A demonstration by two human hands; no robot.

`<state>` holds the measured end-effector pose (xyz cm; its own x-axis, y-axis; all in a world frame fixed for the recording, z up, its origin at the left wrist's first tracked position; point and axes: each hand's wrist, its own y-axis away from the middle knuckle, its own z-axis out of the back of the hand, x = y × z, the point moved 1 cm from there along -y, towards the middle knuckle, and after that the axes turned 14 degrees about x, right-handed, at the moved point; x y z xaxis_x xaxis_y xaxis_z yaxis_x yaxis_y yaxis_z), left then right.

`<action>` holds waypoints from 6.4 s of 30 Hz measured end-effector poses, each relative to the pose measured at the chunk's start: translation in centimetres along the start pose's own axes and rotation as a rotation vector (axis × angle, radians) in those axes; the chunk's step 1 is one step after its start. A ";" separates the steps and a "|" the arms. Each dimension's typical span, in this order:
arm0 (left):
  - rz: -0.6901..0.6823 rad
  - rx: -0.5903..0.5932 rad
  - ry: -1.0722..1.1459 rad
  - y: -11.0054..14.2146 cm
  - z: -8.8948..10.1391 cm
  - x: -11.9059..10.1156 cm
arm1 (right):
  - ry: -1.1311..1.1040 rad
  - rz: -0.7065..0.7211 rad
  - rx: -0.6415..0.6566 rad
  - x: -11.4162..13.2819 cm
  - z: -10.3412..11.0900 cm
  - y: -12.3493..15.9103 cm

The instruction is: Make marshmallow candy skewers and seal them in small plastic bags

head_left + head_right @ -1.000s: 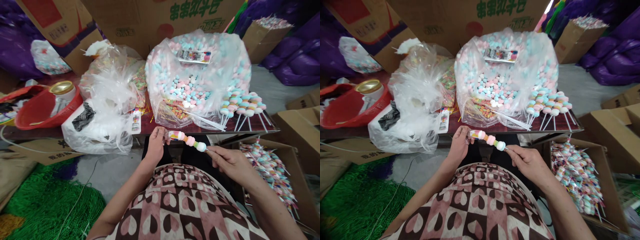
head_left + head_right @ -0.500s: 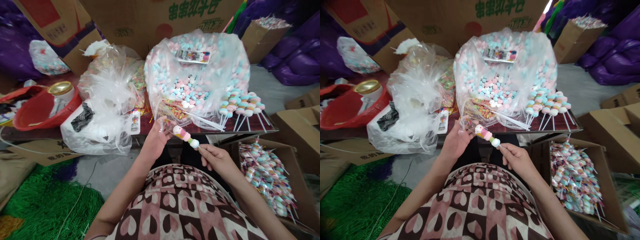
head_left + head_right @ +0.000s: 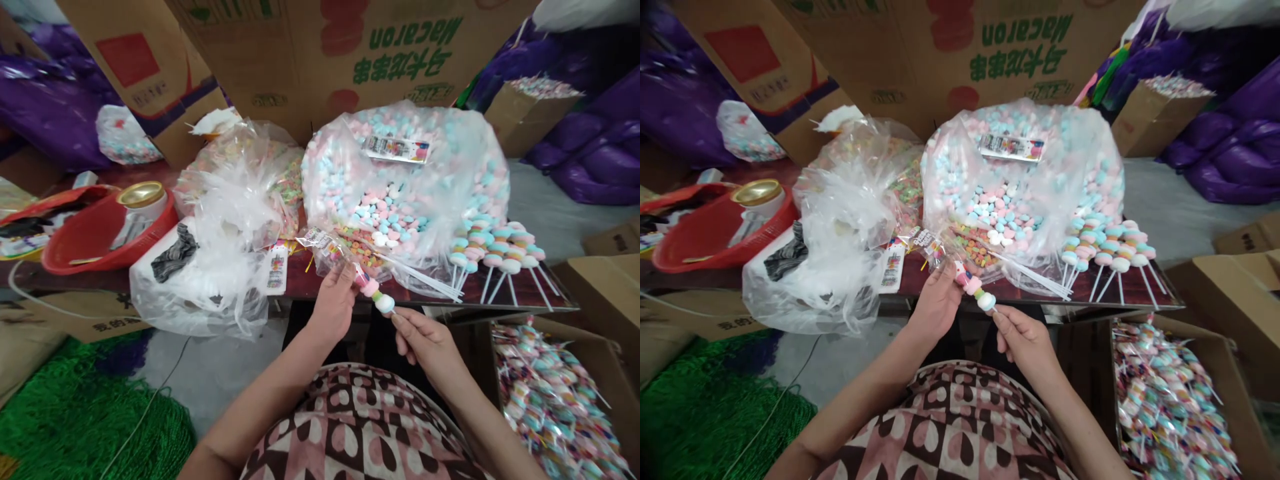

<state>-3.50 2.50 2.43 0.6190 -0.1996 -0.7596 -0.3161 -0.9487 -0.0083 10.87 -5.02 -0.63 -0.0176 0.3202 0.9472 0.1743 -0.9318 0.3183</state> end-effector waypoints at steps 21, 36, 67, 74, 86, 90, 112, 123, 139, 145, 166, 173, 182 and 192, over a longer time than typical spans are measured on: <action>-0.022 0.047 0.091 -2.7 0.5 -2.5 | -0.194 0.060 0.061 0.9 -1.7 -4.0; -0.015 -0.021 0.100 -2.4 0.2 -0.1 | -0.207 0.006 0.172 0.7 -0.9 -4.2; 0.065 0.028 0.134 -2.6 0.1 0.7 | -0.193 0.097 -0.052 0.3 -0.6 -4.1; -0.018 -0.013 0.093 -3.3 1.3 -2.1 | -0.156 0.077 0.022 -0.4 -0.1 -3.8; 0.013 0.034 0.083 -2.3 0.3 -0.1 | -0.213 0.113 0.024 -0.1 -0.6 -3.5; -0.042 -0.011 0.103 -2.9 1.2 -2.1 | -0.193 0.080 0.061 -0.6 0.0 -3.2; -0.015 0.023 0.065 -2.7 0.9 -0.4 | -0.429 -0.115 0.301 -0.8 -0.5 -2.9; 0.060 -0.042 0.013 -2.7 1.1 0.5 | -0.118 0.007 -0.037 -1.0 -0.6 -2.5; 0.081 0.078 0.060 -2.1 0.3 0.8 | -0.246 0.079 0.061 -1.2 -1.0 -3.2; 0.077 0.095 0.046 -2.2 0.7 0.9 | -0.179 0.129 -0.017 -1.5 -0.3 -3.1; -0.001 0.005 0.176 -3.5 1.3 -1.9 | -0.013 0.085 0.099 -1.8 1.5 -1.3; 0.031 0.005 0.047 -2.6 0.5 -1.5 | -0.235 -0.083 0.339 -1.3 1.1 -1.7; -0.074 -0.035 0.030 -2.8 0.7 -1.2 | 0.136 0.114 0.040 -1.4 -0.7 -2.4; -0.005 0.001 -0.031 -2.4 0.7 -0.2 | -0.320 -0.024 0.158 -1.9 -0.6 -2.3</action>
<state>-3.35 4.95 2.15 0.5976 -0.1875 -0.7795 -0.3141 -0.9493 -0.0125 9.95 -3.54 -3.12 0.2813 0.4024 0.8712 0.3280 -0.8935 0.3068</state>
